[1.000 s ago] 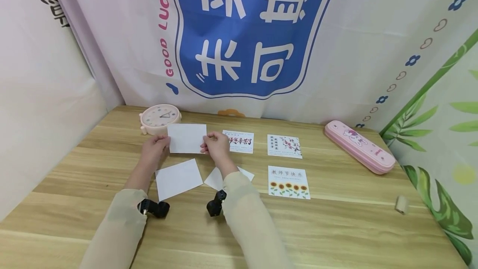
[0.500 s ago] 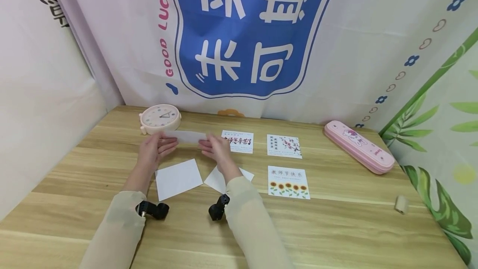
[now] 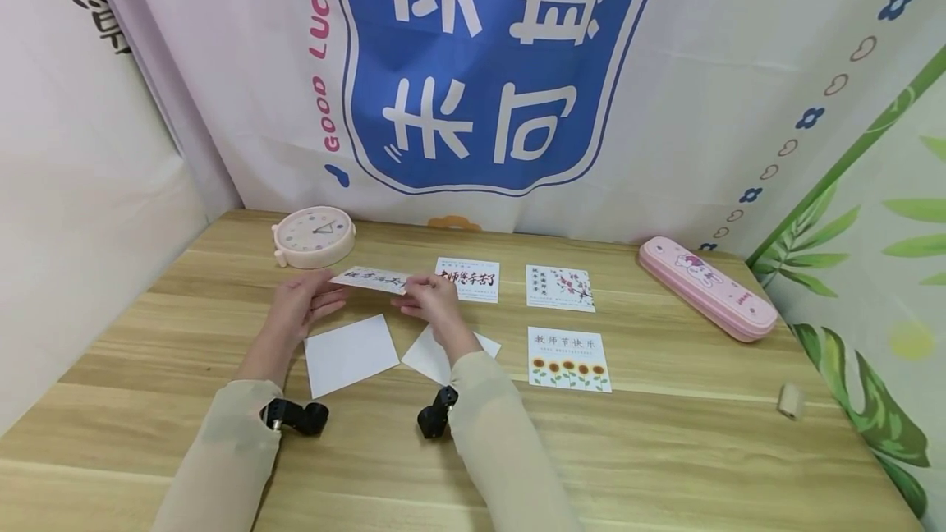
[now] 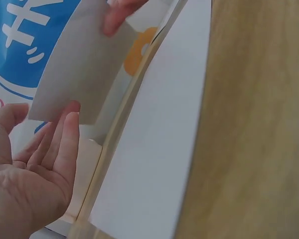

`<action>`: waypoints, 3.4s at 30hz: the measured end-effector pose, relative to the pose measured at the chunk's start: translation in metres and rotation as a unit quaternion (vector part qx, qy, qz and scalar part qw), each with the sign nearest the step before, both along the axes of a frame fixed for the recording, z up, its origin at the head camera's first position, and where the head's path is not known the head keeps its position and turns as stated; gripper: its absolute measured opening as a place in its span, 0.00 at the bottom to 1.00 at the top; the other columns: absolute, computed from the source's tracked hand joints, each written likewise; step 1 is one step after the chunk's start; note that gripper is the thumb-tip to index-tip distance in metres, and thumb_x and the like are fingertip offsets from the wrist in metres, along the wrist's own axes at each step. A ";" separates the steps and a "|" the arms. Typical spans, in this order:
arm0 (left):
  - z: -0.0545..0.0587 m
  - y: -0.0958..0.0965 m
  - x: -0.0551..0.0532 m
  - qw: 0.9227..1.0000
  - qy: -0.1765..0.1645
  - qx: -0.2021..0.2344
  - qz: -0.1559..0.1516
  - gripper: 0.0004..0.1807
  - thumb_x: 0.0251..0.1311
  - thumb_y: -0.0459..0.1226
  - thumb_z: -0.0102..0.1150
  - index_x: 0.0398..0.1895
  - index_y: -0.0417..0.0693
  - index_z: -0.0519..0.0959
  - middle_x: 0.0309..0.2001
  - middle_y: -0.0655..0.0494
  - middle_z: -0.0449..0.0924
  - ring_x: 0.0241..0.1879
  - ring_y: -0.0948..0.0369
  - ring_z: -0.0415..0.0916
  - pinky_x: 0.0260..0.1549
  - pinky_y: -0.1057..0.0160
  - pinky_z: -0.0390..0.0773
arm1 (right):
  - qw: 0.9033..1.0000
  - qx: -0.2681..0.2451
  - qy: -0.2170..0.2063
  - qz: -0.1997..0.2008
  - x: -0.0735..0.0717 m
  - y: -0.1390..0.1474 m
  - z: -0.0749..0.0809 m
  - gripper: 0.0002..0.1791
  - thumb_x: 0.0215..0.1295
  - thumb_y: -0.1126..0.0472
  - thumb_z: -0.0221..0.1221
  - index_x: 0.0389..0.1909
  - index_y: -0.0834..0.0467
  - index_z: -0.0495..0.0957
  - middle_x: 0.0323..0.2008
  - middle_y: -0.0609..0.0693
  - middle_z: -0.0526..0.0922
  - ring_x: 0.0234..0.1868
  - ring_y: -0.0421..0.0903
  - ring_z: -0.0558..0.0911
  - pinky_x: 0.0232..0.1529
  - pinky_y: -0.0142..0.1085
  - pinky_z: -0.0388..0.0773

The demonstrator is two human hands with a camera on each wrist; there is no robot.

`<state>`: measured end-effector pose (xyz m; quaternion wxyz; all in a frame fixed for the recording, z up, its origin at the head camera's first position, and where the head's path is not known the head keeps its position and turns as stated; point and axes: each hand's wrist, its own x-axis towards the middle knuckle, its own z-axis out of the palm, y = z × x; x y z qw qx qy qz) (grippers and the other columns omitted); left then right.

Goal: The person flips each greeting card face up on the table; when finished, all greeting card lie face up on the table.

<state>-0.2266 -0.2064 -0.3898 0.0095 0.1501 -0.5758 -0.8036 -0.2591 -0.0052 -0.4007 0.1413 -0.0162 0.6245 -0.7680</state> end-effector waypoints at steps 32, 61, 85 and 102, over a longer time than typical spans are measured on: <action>-0.013 -0.005 -0.011 0.916 0.046 -0.390 -0.076 0.27 0.48 0.35 0.60 0.54 0.36 0.67 0.32 0.48 0.70 0.30 0.60 0.63 0.27 0.67 0.65 | 0.985 0.148 0.069 0.060 -0.011 -0.012 -0.013 0.39 0.51 0.71 0.58 0.63 0.63 0.51 0.15 0.51 0.71 0.15 0.42 0.72 0.18 0.29 0.70; -0.026 0.003 -0.022 0.791 -0.026 -0.606 -0.081 0.26 0.55 0.46 0.51 0.57 0.46 0.66 0.46 0.47 0.73 0.49 0.48 0.65 0.45 0.49 0.54 | 0.954 0.296 0.035 0.002 -0.016 -0.020 -0.011 0.29 0.50 0.68 0.58 0.56 0.60 0.65 0.14 0.53 0.77 0.07 0.39 0.69 0.10 0.28 0.68; -0.027 0.007 -0.022 0.794 -0.048 -0.604 -0.034 0.24 0.56 0.46 0.50 0.54 0.46 0.68 0.49 0.48 0.72 0.49 0.48 0.65 0.45 0.50 0.54 | 0.954 0.295 0.059 -0.007 -0.014 -0.024 -0.010 0.28 0.50 0.68 0.57 0.55 0.62 0.66 0.13 0.54 0.77 0.06 0.40 0.69 0.09 0.28 0.67; -0.003 -0.005 -0.008 0.901 0.021 -0.428 -0.068 0.32 0.57 0.44 0.50 0.61 0.38 0.56 0.48 0.36 0.66 0.46 0.47 0.64 0.46 0.52 0.64 | 0.975 0.204 0.089 0.019 -0.004 -0.013 0.017 0.32 0.52 0.64 0.59 0.59 0.60 0.61 0.23 0.62 0.78 0.14 0.46 0.75 0.18 0.34 0.74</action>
